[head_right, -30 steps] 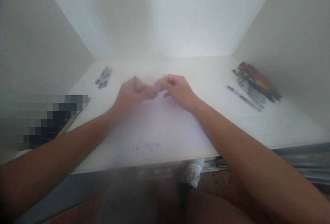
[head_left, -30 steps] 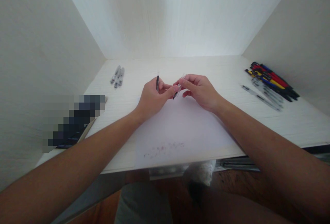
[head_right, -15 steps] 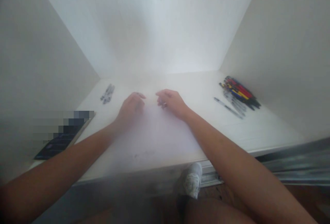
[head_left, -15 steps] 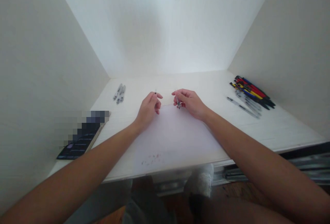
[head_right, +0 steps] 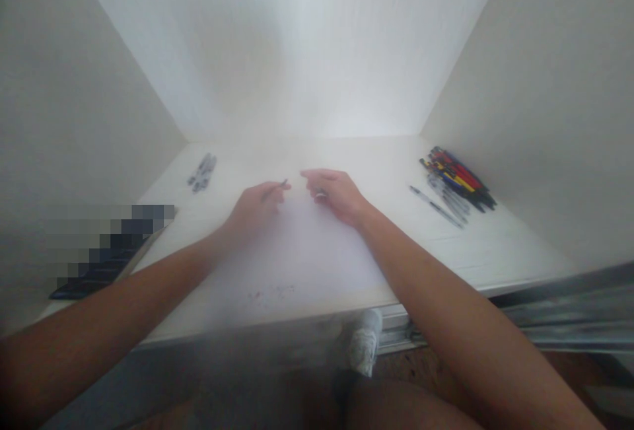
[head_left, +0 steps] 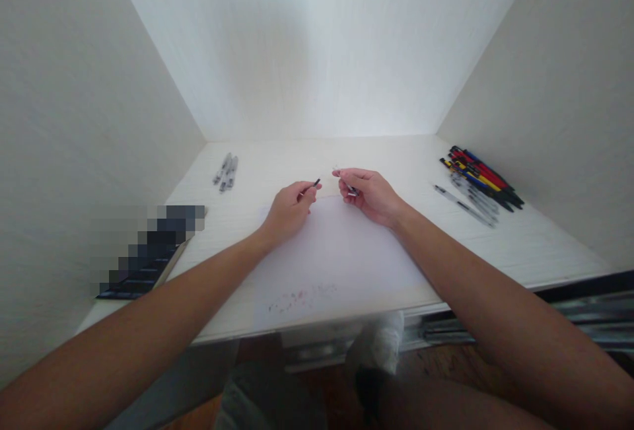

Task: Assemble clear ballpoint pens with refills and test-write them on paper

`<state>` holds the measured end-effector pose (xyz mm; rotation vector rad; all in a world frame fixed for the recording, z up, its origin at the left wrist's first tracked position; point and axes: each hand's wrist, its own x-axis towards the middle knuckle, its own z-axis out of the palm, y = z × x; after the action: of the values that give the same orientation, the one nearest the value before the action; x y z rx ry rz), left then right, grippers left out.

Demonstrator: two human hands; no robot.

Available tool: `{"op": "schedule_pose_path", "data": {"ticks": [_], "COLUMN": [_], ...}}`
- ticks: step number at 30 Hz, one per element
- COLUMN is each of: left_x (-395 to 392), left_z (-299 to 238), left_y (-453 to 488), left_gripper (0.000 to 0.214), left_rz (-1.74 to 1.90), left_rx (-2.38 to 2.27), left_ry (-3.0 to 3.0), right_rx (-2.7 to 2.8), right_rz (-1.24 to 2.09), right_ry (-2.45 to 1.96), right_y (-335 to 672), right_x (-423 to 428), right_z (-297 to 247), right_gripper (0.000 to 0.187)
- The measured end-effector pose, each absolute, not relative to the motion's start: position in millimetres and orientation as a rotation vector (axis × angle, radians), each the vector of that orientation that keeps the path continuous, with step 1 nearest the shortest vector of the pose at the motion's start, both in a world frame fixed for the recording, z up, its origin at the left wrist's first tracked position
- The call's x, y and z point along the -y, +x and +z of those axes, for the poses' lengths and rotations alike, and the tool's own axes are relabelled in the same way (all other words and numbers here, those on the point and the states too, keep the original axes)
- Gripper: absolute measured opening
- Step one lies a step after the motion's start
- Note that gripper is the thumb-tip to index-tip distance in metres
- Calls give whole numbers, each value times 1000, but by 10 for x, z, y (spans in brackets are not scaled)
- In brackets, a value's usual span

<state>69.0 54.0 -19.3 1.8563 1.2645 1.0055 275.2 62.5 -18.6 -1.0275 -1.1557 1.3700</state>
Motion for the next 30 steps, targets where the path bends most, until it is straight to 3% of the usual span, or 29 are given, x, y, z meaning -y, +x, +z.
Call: {"op": "schedule_pose_path", "data": {"ticks": [10, 21, 30], "left_x": [-591, -616, -637], "left_z": [-248, -277, -266], "left_y": [678, 620, 627], "left_gripper": [30, 32, 22], "left_rz": [1058, 1071, 1233], "left_rx": [-1279, -1285, -1270], "left_ry": [1898, 2057, 1918], "right_rx": [1116, 1154, 1258], "right_rz": [1349, 1299, 1221], "right_ry": [-1016, -1081, -1148], "right_y": [2800, 2851, 2939], "right_x": [-648, -693, -755], "right_z": [-158, -204, -269], "right_gripper": [32, 38, 33]}}
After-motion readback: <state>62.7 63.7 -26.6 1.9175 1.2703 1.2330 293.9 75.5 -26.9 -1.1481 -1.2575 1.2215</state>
